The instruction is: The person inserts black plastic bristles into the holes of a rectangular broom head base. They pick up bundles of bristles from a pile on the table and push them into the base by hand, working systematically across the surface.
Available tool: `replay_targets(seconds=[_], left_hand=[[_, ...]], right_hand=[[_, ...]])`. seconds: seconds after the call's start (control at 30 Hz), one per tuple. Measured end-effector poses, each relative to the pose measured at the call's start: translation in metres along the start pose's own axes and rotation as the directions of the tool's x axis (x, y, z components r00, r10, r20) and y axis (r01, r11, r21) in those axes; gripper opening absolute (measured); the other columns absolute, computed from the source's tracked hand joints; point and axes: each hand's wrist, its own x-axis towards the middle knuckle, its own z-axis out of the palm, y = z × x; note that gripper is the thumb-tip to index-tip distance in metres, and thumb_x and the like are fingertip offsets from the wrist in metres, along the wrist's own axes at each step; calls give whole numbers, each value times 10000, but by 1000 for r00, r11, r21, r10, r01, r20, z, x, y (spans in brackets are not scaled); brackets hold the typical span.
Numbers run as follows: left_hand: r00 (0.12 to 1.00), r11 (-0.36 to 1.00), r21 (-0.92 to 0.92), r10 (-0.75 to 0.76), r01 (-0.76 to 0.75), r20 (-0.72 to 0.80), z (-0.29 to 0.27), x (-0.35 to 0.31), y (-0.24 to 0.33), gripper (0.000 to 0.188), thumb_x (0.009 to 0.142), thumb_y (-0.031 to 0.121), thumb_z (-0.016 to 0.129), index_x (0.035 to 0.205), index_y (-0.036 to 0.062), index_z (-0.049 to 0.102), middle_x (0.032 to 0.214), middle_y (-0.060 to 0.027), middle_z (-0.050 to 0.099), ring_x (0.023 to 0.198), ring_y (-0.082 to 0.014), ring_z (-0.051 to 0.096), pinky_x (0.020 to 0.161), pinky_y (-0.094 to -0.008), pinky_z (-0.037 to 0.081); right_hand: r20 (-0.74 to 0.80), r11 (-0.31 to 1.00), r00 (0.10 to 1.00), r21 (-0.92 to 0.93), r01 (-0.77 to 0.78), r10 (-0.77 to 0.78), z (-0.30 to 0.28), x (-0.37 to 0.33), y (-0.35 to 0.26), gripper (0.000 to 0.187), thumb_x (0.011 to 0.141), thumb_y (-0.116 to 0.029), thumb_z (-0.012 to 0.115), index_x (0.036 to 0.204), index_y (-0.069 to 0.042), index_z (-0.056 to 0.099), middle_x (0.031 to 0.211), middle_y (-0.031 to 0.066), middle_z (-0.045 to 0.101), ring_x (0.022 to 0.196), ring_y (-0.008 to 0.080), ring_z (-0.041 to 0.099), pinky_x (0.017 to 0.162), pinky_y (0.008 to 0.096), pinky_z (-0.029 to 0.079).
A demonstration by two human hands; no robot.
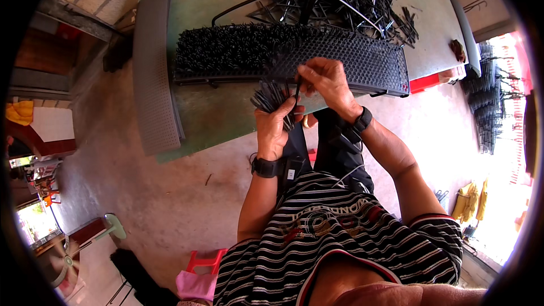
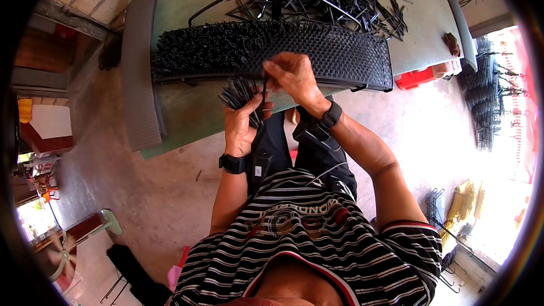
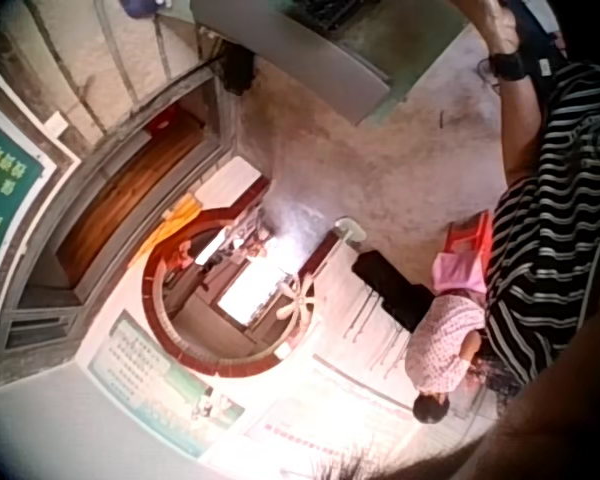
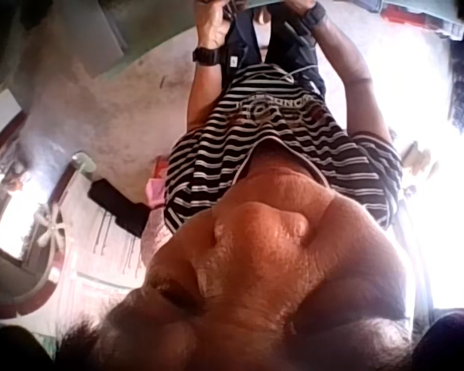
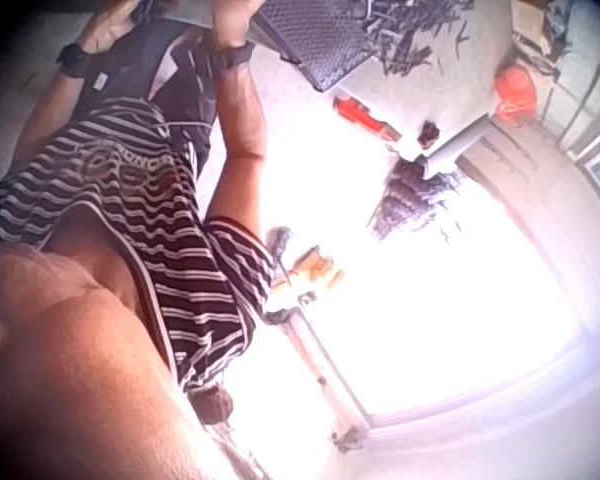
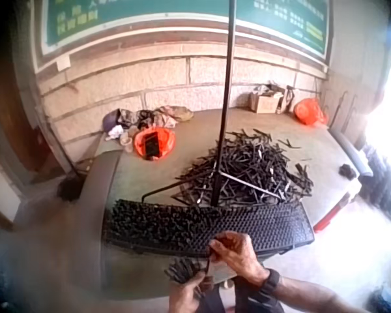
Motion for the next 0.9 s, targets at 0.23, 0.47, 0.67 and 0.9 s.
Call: replay_targets(seconds=[0.23, 0.47, 0.67, 0.9], left_hand=[[1000, 998, -59, 25, -25, 0, -8, 3, 1, 206, 786, -17, 646, 988, 0, 610, 888, -124, 661, 649, -216, 646, 523, -316, 533], [998, 996, -74, 40, -43, -45, -12, 4, 0, 199, 785, -32, 632, 981, -5, 619, 824, -78, 633, 624, -197, 623, 515, -325, 528], [996, 995, -90, 35, -43, -88, -15, 6, -1, 164, 770, -23, 656, 930, -5, 628, 819, -86, 646, 616, -204, 624, 501, -322, 517], [992, 995, -91, 29, -40, -123, -7, 0, 4, 158, 766, -11, 670, 917, 3, 625, 813, -92, 650, 595, -206, 619, 488, -323, 506]], right_hand=[[-147, 755, 768, -369, 542, -623, 13, 24, -16, 189, 846, -19, 597, 1013, -6, 510, 741, 90, 629, 646, 117, 648, 527, 234, 495], [-39, 643, 722, -490, 589, -691, 18, 41, -3, 152, 843, 9, 580, 967, -6, 494, 764, 117, 616, 656, 194, 662, 540, 286, 513], [22, 599, 718, -533, 597, -696, 16, 44, -4, 147, 841, -4, 578, 968, -5, 505, 772, 142, 607, 652, 246, 654, 546, 314, 509], [128, 485, 679, -606, 631, -723, 15, 45, -10, 158, 812, -13, 589, 958, -31, 532, 768, 160, 589, 657, 357, 592, 546, 384, 493]])
